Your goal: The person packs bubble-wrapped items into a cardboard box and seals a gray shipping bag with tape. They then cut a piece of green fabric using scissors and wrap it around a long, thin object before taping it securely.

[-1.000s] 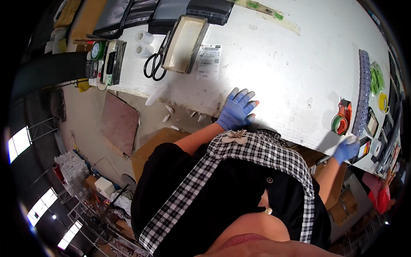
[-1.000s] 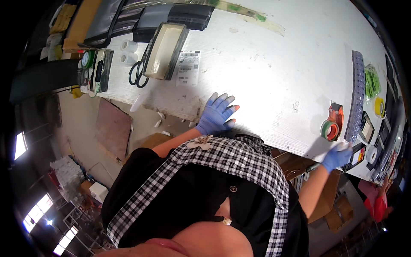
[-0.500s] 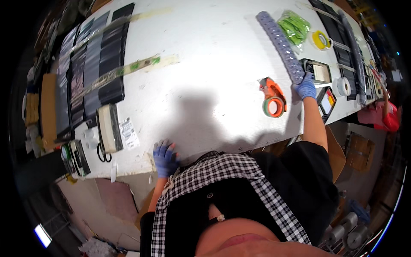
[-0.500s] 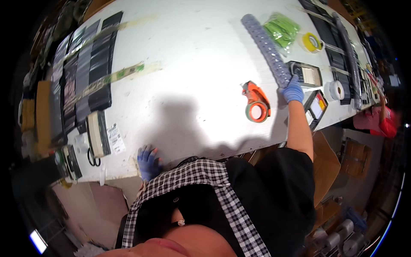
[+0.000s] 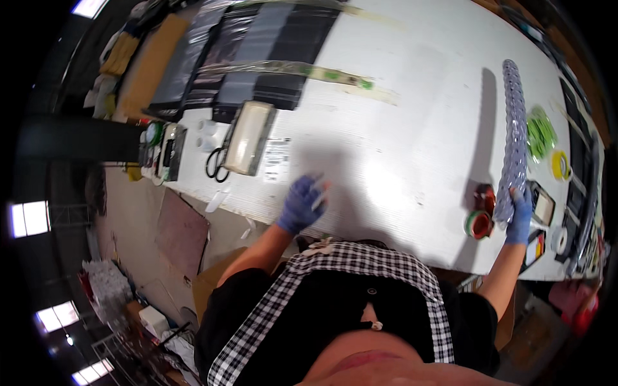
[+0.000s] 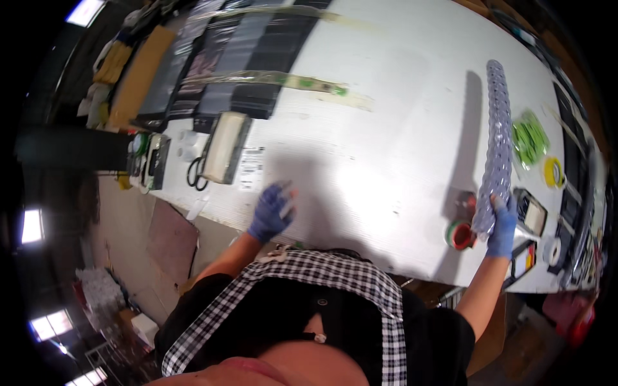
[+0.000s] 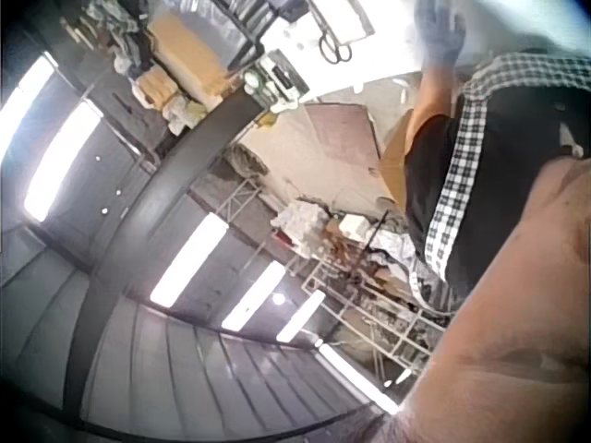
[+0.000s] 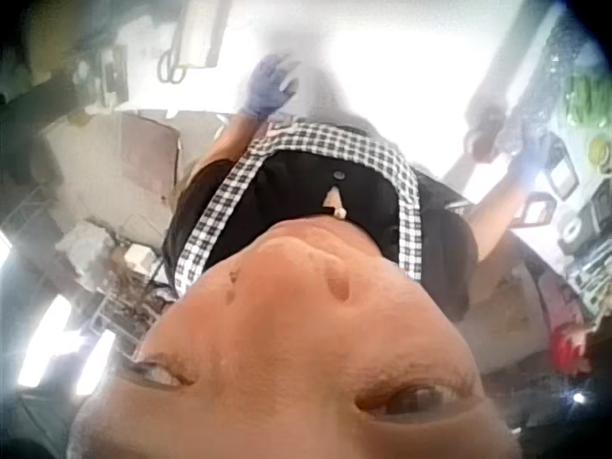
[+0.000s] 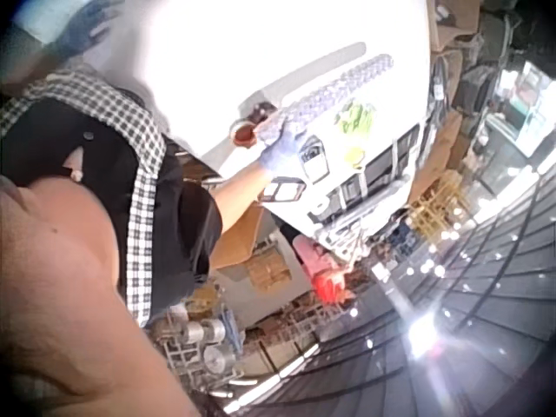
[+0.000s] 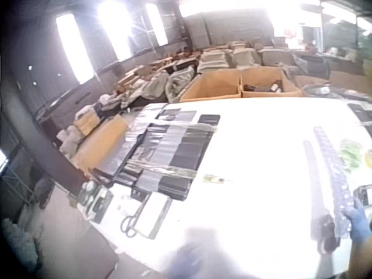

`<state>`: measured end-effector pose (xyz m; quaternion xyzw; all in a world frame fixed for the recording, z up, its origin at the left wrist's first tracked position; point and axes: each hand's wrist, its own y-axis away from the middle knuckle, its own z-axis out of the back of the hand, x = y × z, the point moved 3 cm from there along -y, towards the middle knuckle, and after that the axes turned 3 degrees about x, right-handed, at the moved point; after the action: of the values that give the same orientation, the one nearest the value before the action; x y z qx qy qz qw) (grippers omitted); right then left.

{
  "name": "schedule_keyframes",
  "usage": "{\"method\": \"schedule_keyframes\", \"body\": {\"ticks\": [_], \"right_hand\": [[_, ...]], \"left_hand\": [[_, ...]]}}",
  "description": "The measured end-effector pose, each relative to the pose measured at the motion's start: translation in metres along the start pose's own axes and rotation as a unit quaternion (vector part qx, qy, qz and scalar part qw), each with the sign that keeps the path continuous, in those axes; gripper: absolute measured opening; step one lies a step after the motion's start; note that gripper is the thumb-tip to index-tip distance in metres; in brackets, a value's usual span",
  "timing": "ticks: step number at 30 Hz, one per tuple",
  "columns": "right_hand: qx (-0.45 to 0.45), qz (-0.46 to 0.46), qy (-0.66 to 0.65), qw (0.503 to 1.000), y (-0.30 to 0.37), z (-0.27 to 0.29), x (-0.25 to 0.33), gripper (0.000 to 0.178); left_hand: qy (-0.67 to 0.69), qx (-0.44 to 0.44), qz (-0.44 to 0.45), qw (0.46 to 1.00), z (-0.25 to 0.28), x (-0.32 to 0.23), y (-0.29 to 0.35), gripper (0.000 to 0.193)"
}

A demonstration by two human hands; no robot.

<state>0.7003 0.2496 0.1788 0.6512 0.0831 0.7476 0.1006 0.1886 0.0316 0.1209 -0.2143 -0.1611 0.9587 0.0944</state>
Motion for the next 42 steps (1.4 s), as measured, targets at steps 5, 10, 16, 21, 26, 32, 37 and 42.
{"method": "schedule_keyframes", "body": {"ticks": [5, 10, 16, 21, 26, 32, 37, 42], "right_hand": [[0.034, 0.019, 0.113, 0.993, 0.023, -0.088, -0.057, 0.063], [-0.015, 0.025, 0.452, 0.891, 0.056, -0.175, -0.061, 0.073], [-0.044, -0.004, 0.472, 0.88, 0.057, -0.191, -0.047, 0.087], [-0.079, -0.006, 0.504, 0.86, 0.042, -0.213, -0.043, 0.088], [-0.071, -0.035, 0.485, 0.871, 0.035, -0.218, -0.036, 0.087], [-0.083, -0.031, 0.499, 0.862, 0.031, -0.209, -0.039, 0.089], [-0.079, -0.016, 0.488, 0.869, 0.03, -0.205, -0.041, 0.089], [-0.058, -0.006, 0.444, 0.894, 0.026, -0.2, -0.042, 0.083]], "left_hand": [[-0.059, -0.145, 0.121, 0.98, 0.121, 0.11, -0.092, 0.032], [-0.161, 0.18, 0.199, 0.95, 0.157, 0.283, -0.112, 0.036], [-0.207, 0.353, 0.111, 0.906, 0.124, 0.325, -0.123, 0.031], [-0.234, 0.367, 0.038, 0.9, 0.121, 0.335, -0.127, 0.026], [-0.269, 0.334, 0.023, 0.903, 0.121, 0.337, -0.121, 0.022], [-0.048, 0.157, 0.236, 0.958, 0.133, 0.353, -0.123, 0.014], [0.024, -0.054, 0.26, 0.964, 0.132, 0.391, -0.117, 0.021], [0.018, 0.084, 0.249, 0.965, 0.139, 0.383, -0.141, 0.019]]}}
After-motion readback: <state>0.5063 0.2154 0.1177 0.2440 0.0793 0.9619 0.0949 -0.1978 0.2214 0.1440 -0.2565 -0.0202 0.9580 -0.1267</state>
